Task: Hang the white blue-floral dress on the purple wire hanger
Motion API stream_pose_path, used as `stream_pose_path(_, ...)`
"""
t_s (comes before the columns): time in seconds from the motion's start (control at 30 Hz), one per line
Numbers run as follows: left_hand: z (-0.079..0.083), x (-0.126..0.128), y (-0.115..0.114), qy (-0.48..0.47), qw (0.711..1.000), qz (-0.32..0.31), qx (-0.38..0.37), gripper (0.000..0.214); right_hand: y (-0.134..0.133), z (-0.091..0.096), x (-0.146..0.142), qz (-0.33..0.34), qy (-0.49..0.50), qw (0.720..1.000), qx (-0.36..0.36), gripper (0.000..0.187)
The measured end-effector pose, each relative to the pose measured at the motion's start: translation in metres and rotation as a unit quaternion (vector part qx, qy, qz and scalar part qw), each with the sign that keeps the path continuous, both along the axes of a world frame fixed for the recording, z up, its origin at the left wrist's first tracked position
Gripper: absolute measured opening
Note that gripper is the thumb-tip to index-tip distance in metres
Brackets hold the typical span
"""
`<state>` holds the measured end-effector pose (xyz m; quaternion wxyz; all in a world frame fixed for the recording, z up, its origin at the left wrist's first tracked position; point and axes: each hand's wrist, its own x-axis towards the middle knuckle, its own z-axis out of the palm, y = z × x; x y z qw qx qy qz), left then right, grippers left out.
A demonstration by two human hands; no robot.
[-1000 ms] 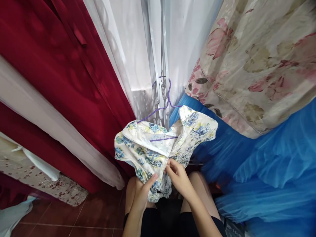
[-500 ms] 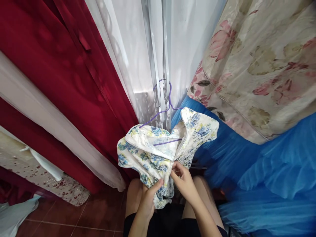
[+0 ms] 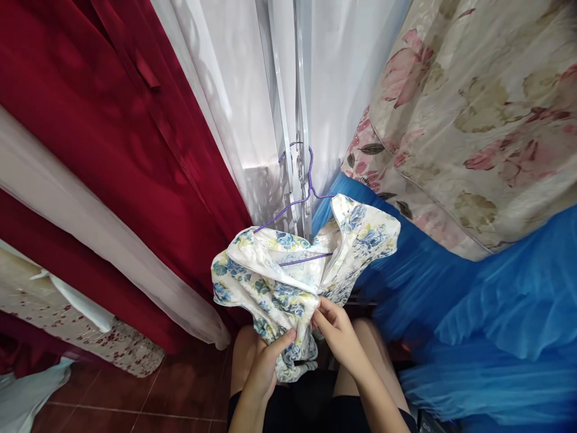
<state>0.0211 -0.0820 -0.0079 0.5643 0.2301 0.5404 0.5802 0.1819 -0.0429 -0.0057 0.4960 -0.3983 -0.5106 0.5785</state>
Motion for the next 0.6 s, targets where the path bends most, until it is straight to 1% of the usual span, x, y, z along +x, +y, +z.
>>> stream_pose_path(0.03, -0.005, -0.002, 0.002, 0.009, 1.0, 0.025, 0.004, 0.065, 0.0, 0.001, 0.001, -0.005, 0.007, 1.0, -0.013, 0.028)
stream_pose_path(0.07, -0.012, -0.004, 0.004, 0.027, 0.997, 0.067, 0.018, 0.061, 0.0, 0.002, 0.002, -0.009, 0.014, 0.999, -0.029, 0.028)
stream_pose_path(0.1, -0.02, -0.006, 0.007, 0.06, 0.989, 0.126, 0.044, 0.057, 0.0, 0.004, 0.004, -0.011, 0.02, 0.999, -0.047, 0.027)
stream_pose_path(0.13, -0.028, -0.007, 0.01, 0.108, 0.972, 0.191, 0.084, 0.053, 0.0, 0.005, 0.006, -0.01, 0.026, 0.998, -0.064, 0.028)
stream_pose_path(0.17, -0.036, -0.007, 0.013, 0.168, 0.945, 0.249, 0.131, 0.051, -0.001, 0.007, 0.007, -0.008, 0.031, 0.996, -0.079, 0.028)
stream_pose_path(0.2, -0.042, -0.006, 0.015, 0.232, 0.914, 0.282, 0.179, 0.048, -0.002, 0.009, 0.009, -0.005, 0.035, 0.995, -0.091, 0.029)
stream_pose_path(0.23, -0.046, -0.003, 0.017, 0.293, 0.888, 0.275, 0.222, 0.045, -0.003, 0.011, 0.009, -0.002, 0.038, 0.994, -0.101, 0.031)
stream_pose_path(0.27, -0.048, 0.002, 0.019, 0.346, 0.872, 0.232, 0.258, 0.041, -0.005, 0.014, 0.01, 0.0, 0.042, 0.993, -0.107, 0.031)
stream_pose_path(0.3, -0.048, 0.009, 0.02, 0.384, 0.863, 0.164, 0.283, 0.035, -0.006, 0.016, 0.01, 0.002, 0.046, 0.993, -0.11, 0.031)
stream_pose_path(0.33, -0.047, 0.016, 0.021, 0.405, 0.861, 0.086, 0.296, 0.03, -0.008, 0.018, 0.009, 0.006, 0.047, 0.993, -0.111, 0.03)
stream_pose_path(0.37, -0.045, 0.024, 0.023, 0.412, 0.86, 0.024, 0.299, 0.025, -0.01, 0.019, 0.009, 0.013, 0.045, 0.993, -0.111, 0.028)
stream_pose_path(0.4, -0.043, 0.032, 0.024, 0.409, 0.861, -0.016, 0.302, 0.021, -0.011, 0.021, 0.009, 0.02, 0.041, 0.993, -0.108, 0.027)
stream_pose_path(0.43, -0.041, 0.039, 0.026, 0.403, 0.862, -0.031, 0.306, 0.014, -0.011, 0.023, 0.009, 0.027, 0.036, 0.993, -0.106, 0.027)
stream_pose_path(0.47, -0.04, 0.044, 0.028, 0.394, 0.863, -0.029, 0.314, 0.009, -0.01, 0.025, 0.01, 0.03, 0.033, 0.994, -0.104, 0.027)
stream_pose_path(0.53, -0.038, 0.05, 0.032, 0.382, 0.86, -0.023, 0.338, 0.017, -0.004, 0.032, 0.013, 0.02, 0.043, 0.993, -0.108, 0.028)
stream_pose_path(0.6, -0.036, 0.049, 0.036, 0.387, 0.85, -0.047, 0.354, 0.022, 0.009, 0.049, 0.018, -0.004, 0.076, 0.992, -0.103, 0.027)
